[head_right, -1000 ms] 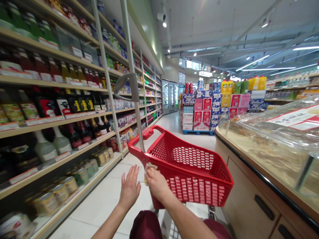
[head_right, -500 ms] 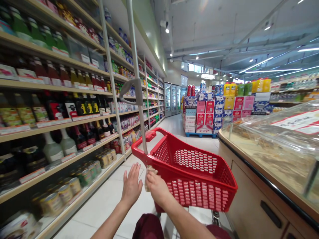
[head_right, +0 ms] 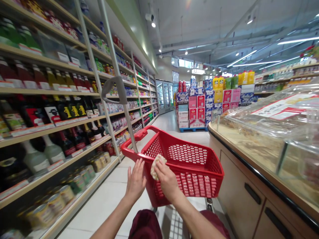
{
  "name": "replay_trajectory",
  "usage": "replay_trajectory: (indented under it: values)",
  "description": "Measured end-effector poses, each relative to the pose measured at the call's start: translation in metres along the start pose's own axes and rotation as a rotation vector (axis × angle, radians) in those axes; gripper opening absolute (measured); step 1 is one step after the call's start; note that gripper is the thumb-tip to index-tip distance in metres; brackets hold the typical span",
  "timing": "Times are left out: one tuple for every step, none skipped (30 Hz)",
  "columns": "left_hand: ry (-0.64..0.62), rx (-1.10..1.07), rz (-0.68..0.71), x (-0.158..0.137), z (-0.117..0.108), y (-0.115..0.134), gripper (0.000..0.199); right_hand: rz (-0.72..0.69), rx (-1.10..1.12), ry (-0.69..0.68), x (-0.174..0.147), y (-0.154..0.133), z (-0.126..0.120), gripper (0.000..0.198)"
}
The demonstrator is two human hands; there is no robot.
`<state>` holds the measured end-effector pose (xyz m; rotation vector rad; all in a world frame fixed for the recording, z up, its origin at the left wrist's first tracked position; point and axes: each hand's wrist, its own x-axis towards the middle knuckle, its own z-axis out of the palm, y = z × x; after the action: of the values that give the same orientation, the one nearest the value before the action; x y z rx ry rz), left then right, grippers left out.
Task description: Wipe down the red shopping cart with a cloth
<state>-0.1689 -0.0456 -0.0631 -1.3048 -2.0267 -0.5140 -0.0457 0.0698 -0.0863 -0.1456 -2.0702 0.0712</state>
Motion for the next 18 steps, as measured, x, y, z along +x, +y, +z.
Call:
replay_trajectory:
  values:
    - [-0.005,-0.007,0.012,0.001,0.0,0.005,0.061,0.024,-0.006,0.016,-0.001,0.004,-0.005,0.037]
    - [-0.011,-0.013,0.027,0.002,0.001,0.01,0.06,0.037,-0.018,0.008,-0.004,0.008,-0.008,0.036]
    - [-0.019,-0.017,0.045,0.002,0.001,0.015,0.06,0.038,-0.031,-0.023,-0.011,0.012,-0.01,0.035]
    - [-0.029,-0.02,0.065,0.003,0.001,0.02,0.06,0.029,-0.041,-0.068,-0.019,0.016,-0.011,0.034]
    - [-0.038,-0.021,0.085,0.003,0.002,0.024,0.061,0.015,-0.049,-0.11,-0.027,0.018,-0.012,0.033]
    - [-0.047,-0.022,0.106,0.002,0.003,0.028,0.062,0.004,-0.056,-0.137,-0.035,0.021,-0.013,0.032]
    - [-0.056,-0.024,0.124,0.002,0.005,0.032,0.062,0.003,-0.065,-0.141,-0.04,0.022,-0.015,0.032]
    - [-0.062,-0.026,0.136,0.001,0.006,0.035,0.062,0.015,-0.075,-0.125,-0.042,0.024,-0.018,0.033]
    - [-0.068,-0.027,0.145,0.0,0.008,0.039,0.061,0.037,-0.089,-0.09,-0.042,0.026,-0.021,0.034]
    - [-0.072,-0.027,0.154,0.0,0.01,0.042,0.06,0.06,-0.101,-0.054,-0.041,0.027,-0.024,0.036]
    - [-0.077,-0.026,0.162,-0.001,0.012,0.045,0.06,0.083,-0.113,-0.029,-0.041,0.029,-0.027,0.038]
    - [-0.081,-0.023,0.169,-0.002,0.014,0.048,0.06,0.097,-0.123,-0.022,-0.041,0.031,-0.03,0.039]
    - [-0.084,-0.019,0.175,-0.002,0.016,0.051,0.06,0.104,-0.132,-0.031,-0.044,0.033,-0.032,0.039]
    - [-0.089,-0.015,0.183,-0.003,0.018,0.054,0.061,0.104,-0.14,-0.054,-0.049,0.035,-0.033,0.039]
    - [-0.096,-0.012,0.192,-0.003,0.019,0.056,0.061,0.101,-0.144,-0.085,-0.056,0.036,-0.034,0.038]
    - [-0.103,-0.01,0.203,-0.003,0.02,0.059,0.062,0.099,-0.145,-0.11,-0.063,0.037,-0.035,0.037]
    - [-0.109,-0.01,0.217,-0.003,0.021,0.061,0.062,0.099,-0.145,-0.12,-0.069,0.037,-0.037,0.036]
    - [-0.114,-0.012,0.231,-0.002,0.021,0.063,0.063,0.106,-0.142,-0.107,-0.074,0.038,-0.039,0.036]
